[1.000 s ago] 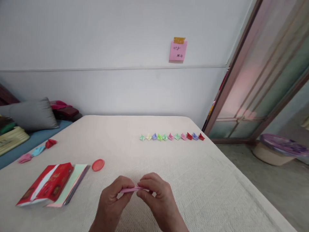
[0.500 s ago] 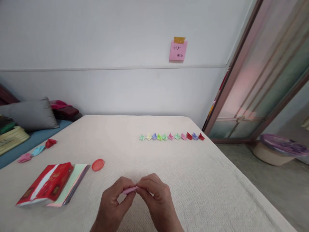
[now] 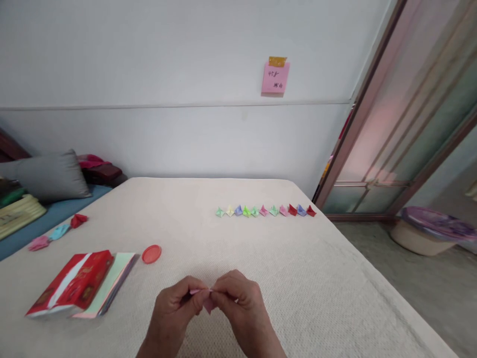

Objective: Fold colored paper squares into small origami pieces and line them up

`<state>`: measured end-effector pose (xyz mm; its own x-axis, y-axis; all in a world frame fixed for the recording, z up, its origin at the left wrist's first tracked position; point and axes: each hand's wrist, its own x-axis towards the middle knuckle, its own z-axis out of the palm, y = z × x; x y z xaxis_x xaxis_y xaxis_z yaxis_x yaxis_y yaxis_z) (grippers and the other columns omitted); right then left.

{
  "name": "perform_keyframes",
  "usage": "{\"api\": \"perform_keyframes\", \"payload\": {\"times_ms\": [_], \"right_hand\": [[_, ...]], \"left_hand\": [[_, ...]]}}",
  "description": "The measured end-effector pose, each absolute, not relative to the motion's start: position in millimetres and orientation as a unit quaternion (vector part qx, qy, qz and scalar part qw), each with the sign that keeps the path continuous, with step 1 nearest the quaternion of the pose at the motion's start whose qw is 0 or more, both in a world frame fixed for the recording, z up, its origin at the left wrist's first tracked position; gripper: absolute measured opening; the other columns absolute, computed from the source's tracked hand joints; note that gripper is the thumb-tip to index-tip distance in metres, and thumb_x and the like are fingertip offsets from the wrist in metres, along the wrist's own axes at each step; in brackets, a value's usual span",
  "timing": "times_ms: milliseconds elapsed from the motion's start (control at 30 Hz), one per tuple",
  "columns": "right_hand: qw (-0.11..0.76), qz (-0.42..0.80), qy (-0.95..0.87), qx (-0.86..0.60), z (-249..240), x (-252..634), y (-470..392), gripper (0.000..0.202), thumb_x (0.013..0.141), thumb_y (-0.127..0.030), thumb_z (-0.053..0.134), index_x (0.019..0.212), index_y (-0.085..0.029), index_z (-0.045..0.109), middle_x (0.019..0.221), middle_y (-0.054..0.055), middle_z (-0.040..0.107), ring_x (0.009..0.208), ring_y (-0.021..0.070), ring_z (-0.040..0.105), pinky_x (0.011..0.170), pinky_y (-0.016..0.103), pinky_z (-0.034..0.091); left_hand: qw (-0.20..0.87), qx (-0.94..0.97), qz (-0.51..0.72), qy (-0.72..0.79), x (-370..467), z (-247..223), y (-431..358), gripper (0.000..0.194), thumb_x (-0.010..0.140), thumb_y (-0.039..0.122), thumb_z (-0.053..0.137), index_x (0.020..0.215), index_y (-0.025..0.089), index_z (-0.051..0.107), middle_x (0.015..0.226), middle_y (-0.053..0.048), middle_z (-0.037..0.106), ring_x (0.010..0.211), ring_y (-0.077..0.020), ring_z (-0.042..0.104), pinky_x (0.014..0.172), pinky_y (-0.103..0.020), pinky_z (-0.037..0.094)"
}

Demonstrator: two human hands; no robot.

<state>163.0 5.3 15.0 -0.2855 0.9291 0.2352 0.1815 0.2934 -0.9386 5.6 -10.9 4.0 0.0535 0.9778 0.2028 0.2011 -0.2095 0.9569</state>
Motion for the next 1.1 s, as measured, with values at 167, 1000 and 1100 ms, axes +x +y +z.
{"api": "perform_keyframes", "payload": {"times_ms": [167, 1000, 1100], "right_hand": [[0.443, 0.449, -0.657, -0.412, 13.7, 163.3, 6.8, 0.02, 0.079, -0.016, 0.065, 0.061, -0.02, 0.07, 0.065, 0.0, 0.06, 0.065, 0.0151, 0.056, 0.06, 0.025, 0.041], [0.464, 0.457, -0.614, -0.447, 21.3, 167.1, 6.2, 0.005, 0.07, -0.025, 0.072, 0.073, -0.022, 0.07, 0.068, -0.002, 0.062, 0.07, 0.0176, 0.055, 0.067, 0.027, 0.042], [0.459, 0.449, -0.623, -0.446, 21.5, 167.9, 6.8, 0.01, 0.074, -0.03, 0.069, 0.068, -0.022, 0.07, 0.064, -0.001, 0.062, 0.066, 0.017, 0.054, 0.063, 0.027, 0.042]], "left_hand": [[0.445, 0.552, 0.512, 0.486, 5.7, 5.6, -9.9, 0.021, 0.08, 0.03, 0.064, 0.063, 0.017, 0.064, 0.052, 0.004, 0.054, 0.051, -0.0095, 0.045, 0.05, -0.019, 0.035], [0.462, 0.524, 0.512, 0.5, 6.2, 7.4, -6.9, 0.027, 0.071, 0.038, 0.072, 0.057, 0.016, 0.063, 0.049, 0.006, 0.042, 0.053, -0.0099, 0.034, 0.05, -0.021, 0.026], [0.459, 0.524, 0.514, 0.501, 7.2, 8.6, -7.4, 0.029, 0.069, 0.04, 0.074, 0.057, 0.016, 0.063, 0.05, 0.005, 0.043, 0.054, -0.0104, 0.034, 0.051, -0.022, 0.027]]}}
